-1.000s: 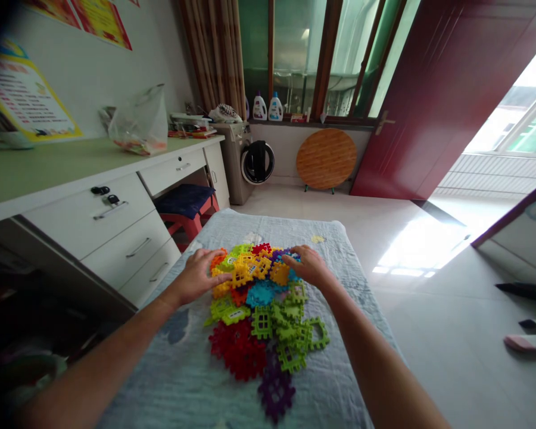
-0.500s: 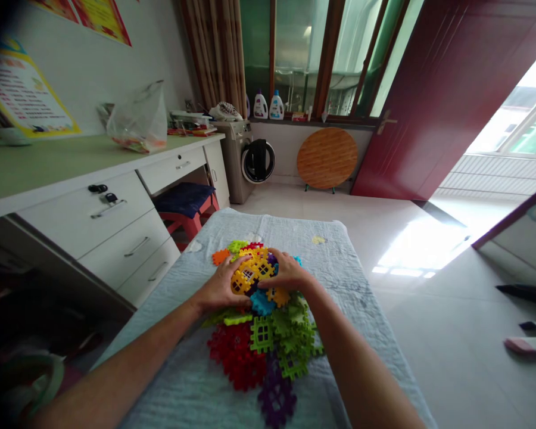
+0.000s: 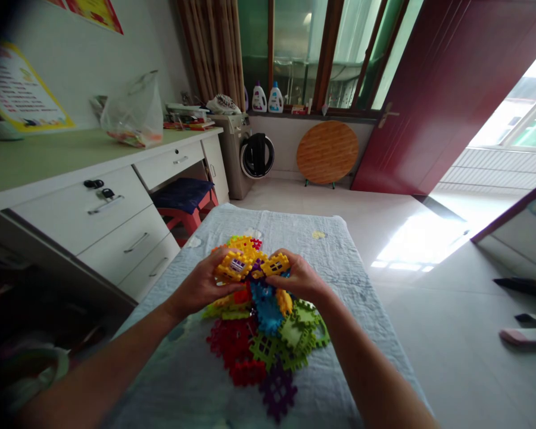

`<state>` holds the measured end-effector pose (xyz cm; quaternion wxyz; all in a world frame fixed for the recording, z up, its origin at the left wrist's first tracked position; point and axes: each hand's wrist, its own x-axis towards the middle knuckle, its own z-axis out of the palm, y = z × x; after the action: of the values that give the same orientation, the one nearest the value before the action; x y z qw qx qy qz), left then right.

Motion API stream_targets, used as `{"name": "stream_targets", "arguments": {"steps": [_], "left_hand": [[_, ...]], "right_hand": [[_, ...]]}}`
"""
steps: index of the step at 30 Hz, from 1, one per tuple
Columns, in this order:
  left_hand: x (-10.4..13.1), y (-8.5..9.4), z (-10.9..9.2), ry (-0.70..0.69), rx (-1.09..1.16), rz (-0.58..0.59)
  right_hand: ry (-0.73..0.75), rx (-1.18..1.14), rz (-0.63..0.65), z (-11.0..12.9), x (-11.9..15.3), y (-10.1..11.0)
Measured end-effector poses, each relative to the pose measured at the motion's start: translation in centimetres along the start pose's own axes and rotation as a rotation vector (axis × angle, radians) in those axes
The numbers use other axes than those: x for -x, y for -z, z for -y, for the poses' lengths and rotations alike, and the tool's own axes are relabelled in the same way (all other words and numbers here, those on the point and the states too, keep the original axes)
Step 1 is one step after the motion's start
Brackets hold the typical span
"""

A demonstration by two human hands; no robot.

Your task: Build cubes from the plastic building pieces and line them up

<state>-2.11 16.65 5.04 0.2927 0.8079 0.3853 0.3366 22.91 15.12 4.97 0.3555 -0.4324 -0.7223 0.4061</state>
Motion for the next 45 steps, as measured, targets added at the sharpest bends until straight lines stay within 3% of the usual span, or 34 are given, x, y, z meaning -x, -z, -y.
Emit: {"name": "stream_targets", "arguments": {"steps": [3,6,12,15,19,27,34,40,45], "left_hand": [[2.2,1.0,-0.1,-0.005,-0.121,0.133],[5.3,1.0,0.3,0.035,-0.176,0.242],[9.4,-1.6,0.7,0.033,-0.278,0.204],[9.4,-3.2,0.3,-0.021,-0.305,0.172],[8.3,-4.8,-0.6,-0.026,-0.279,0.100],[4.9,-6.4,-1.3,-0.045,-0.146,-0.053],[1.8,-4.3,-2.6,0.025,-0.022,-0.041],[1.4,-0.6,-1.4,0.161,0.106,-0.028],[2.0,1.8,1.8,0.207,-0.059,0.103]], "right_hand": [[0.039,0.212,0.055,0.7,2.5,1.4],[-0.023,0.359,0.098,0.2,6.0,1.9],[-0.091,0.552,0.118,-2.3,11.0,-0.2],[-0.098,0.602,0.093,-2.6,10.8,-1.6],[0.000,0.578,0.077,-1.6,9.3,-2.7],[0.129,0.383,-0.072,-0.9,7.9,-4.5],[0.051,0.136,-0.250,-0.8,6.9,-4.0],[-0.213,-0.186,-0.375,-2.3,5.6,-2.7],[-0.275,0.105,-0.198,-2.8,5.4,-0.3]]}}
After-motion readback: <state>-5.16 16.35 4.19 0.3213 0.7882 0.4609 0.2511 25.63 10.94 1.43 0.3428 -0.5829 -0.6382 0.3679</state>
